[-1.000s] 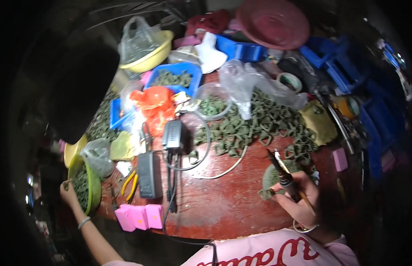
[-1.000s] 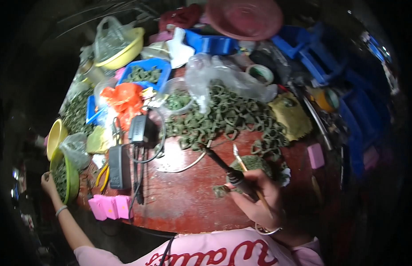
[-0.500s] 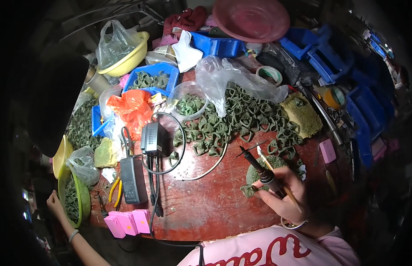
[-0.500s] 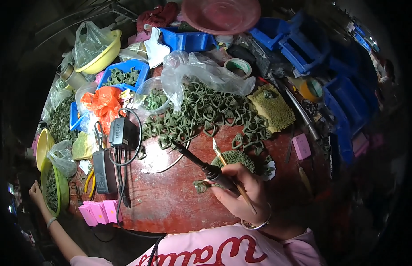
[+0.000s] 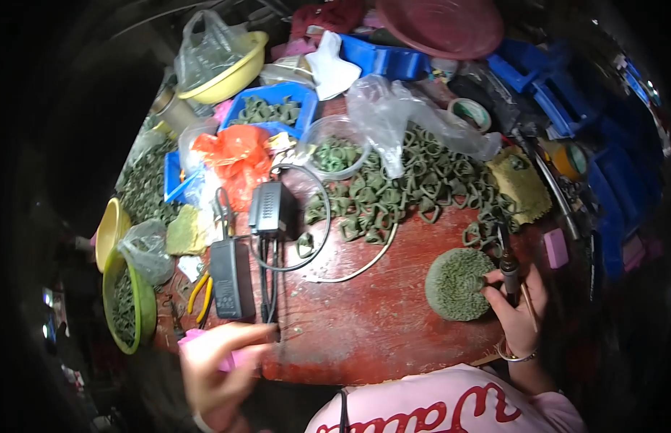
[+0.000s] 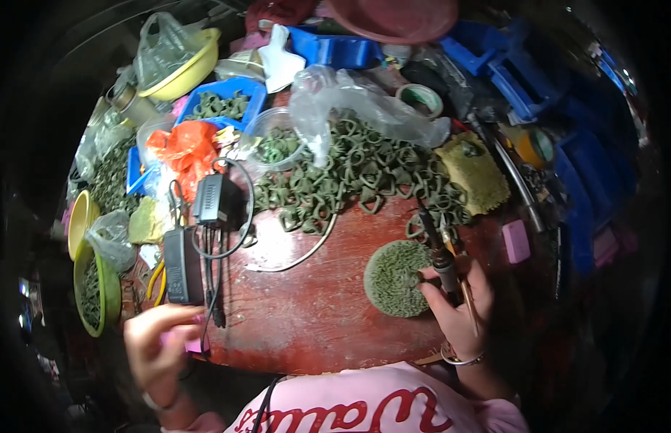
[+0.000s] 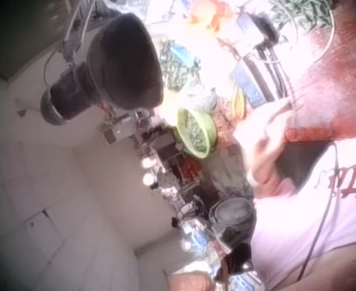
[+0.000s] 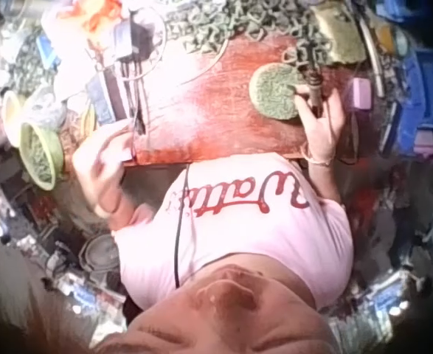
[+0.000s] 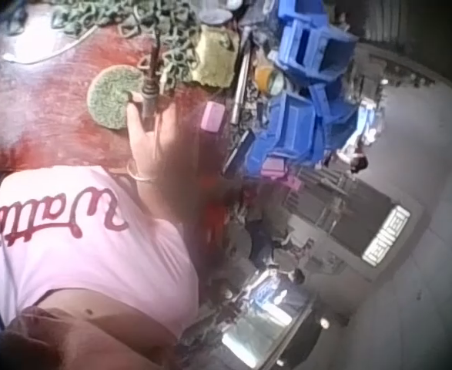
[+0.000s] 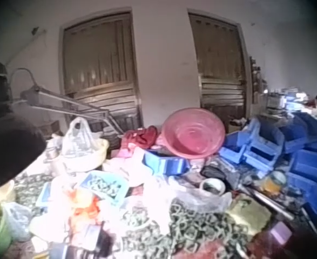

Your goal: The recorder uses a heated tool to join small green wax components at a workshop bench.

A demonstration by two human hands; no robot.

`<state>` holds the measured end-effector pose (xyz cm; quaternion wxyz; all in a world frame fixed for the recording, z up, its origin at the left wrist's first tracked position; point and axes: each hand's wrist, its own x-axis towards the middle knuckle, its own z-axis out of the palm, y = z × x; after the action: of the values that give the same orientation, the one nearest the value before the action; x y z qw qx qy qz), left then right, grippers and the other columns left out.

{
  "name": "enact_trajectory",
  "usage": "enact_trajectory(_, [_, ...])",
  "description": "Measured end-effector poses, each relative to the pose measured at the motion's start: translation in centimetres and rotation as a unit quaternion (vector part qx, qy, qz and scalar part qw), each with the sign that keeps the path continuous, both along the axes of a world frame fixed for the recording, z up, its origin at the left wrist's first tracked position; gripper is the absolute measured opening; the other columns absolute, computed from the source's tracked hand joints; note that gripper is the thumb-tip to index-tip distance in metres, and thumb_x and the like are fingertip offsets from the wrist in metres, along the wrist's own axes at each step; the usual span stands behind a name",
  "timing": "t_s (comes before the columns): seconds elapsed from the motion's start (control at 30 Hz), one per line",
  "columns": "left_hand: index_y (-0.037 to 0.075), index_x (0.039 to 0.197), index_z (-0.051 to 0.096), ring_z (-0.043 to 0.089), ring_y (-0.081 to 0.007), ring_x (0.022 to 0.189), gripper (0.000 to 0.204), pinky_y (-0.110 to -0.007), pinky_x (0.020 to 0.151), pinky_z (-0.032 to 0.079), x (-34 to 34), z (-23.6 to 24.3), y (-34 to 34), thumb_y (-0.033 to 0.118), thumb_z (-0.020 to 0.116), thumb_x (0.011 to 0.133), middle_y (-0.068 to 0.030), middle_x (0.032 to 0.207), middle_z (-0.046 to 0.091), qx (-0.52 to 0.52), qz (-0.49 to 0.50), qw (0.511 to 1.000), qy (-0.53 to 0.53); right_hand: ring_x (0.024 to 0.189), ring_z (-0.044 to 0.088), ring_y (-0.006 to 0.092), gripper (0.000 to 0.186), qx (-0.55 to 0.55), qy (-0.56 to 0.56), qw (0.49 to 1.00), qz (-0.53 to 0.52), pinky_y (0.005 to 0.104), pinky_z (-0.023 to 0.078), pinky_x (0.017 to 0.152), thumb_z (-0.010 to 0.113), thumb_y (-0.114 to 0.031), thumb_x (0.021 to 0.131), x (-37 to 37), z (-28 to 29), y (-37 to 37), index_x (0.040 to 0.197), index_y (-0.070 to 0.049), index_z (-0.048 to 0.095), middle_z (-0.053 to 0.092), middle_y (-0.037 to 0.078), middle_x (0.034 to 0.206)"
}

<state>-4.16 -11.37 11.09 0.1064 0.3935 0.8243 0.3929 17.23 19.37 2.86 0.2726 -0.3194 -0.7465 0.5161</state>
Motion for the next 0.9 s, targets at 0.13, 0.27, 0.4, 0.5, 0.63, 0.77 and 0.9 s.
enact_trajectory(0.13, [-0.003,0.116,0.055,0.065,-0.0261,0.071,0.038,-0.031,0.060,0.053,1.4,-6.6,7.4,0.005,0.073,0.084,-0.0154,0.089,0.061,-0.050,0.049,0.994,0.082,0.074,0.058,0.0035,0.030,-0.050,-0.002,0.998,0.046,0.0188,0.045,0.064,0.071,0.007,0.078,0.0,0.5,-0.5,0.102,-0.003,0.057,0.069,0.002,0.092])
enact_trajectory(0.27, [-0.013,0.122,0.046,0.059,-0.0457,0.094,0.047,-0.045,0.084,0.050,-0.7,-10.3,10.3,0.003,0.068,0.084,-0.0304,0.107,0.057,-0.043,0.122,0.949,0.286,0.071,0.060,0.0029,0.032,-0.028,-0.001,0.997,0.073,0.0189,0.046,0.063,0.075,0.002,0.078,-0.5,-0.3,-1.5,0.103,-0.002,0.056,0.071,0.002,0.088])
enact_trajectory(0.4, [-0.006,0.115,0.055,0.060,-0.0404,0.089,0.039,-0.044,0.080,0.049,-0.6,-10.5,11.1,0.003,0.071,0.081,-0.0231,0.101,0.059,-0.058,0.165,0.961,0.212,0.074,0.062,0.0041,0.029,-0.023,-0.011,0.997,0.068,0.0208,0.048,0.065,0.077,-0.001,0.078,-1.1,0.2,-1.9,0.099,-0.002,0.057,0.070,0.002,0.086])
enact_trajectory(0.5, [-0.002,0.111,0.057,0.060,-0.0365,0.086,0.037,-0.041,0.076,0.049,-0.3,-9.8,11.4,0.000,0.073,0.078,-0.0193,0.099,0.058,-0.037,0.130,0.963,0.232,0.069,0.055,0.0010,0.033,-0.018,-0.008,0.997,0.080,0.0183,0.044,0.063,0.072,0.009,0.075,-1.4,0.2,-1.7,0.100,-0.003,0.055,0.071,0.002,0.090])
enact_trajectory(0.63, [-0.004,0.098,0.063,0.061,-0.0190,0.097,0.027,-0.029,0.084,0.051,1.1,-8.5,11.7,-0.001,0.078,0.076,-0.0142,0.114,0.059,0.174,-0.071,0.948,-0.259,0.076,0.061,0.0038,0.031,-0.035,0.009,0.994,0.102,0.0199,0.048,0.069,0.070,0.010,0.077,-1.9,0.5,-1.8,0.101,-0.002,0.054,0.071,0.004,0.091])
enact_trajectory(0.77, [-0.003,0.105,0.063,0.060,-0.0179,0.110,0.027,-0.031,0.095,0.053,2.9,-8.7,12.8,-0.010,0.071,0.080,-0.0149,0.127,0.055,0.249,-0.126,0.797,-0.536,0.075,0.060,0.0032,0.028,0.004,0.027,0.990,0.141,0.0200,0.048,0.069,0.072,0.006,0.080,-2.8,0.2,-2.5,0.100,-0.003,0.056,0.070,0.003,0.089])
enact_trajectory(0.9, [-0.005,0.108,0.059,0.064,-0.0203,0.102,0.029,-0.031,0.090,0.056,3.8,-10.9,12.4,-0.013,0.068,0.081,-0.0193,0.124,0.056,0.324,-0.133,0.771,-0.533,0.062,0.046,-0.0004,0.024,0.056,0.052,0.988,0.138,0.0179,0.038,0.054,0.073,0.004,0.080,-4.1,0.7,-3.4,0.098,-0.005,0.059,0.061,-0.004,0.074])
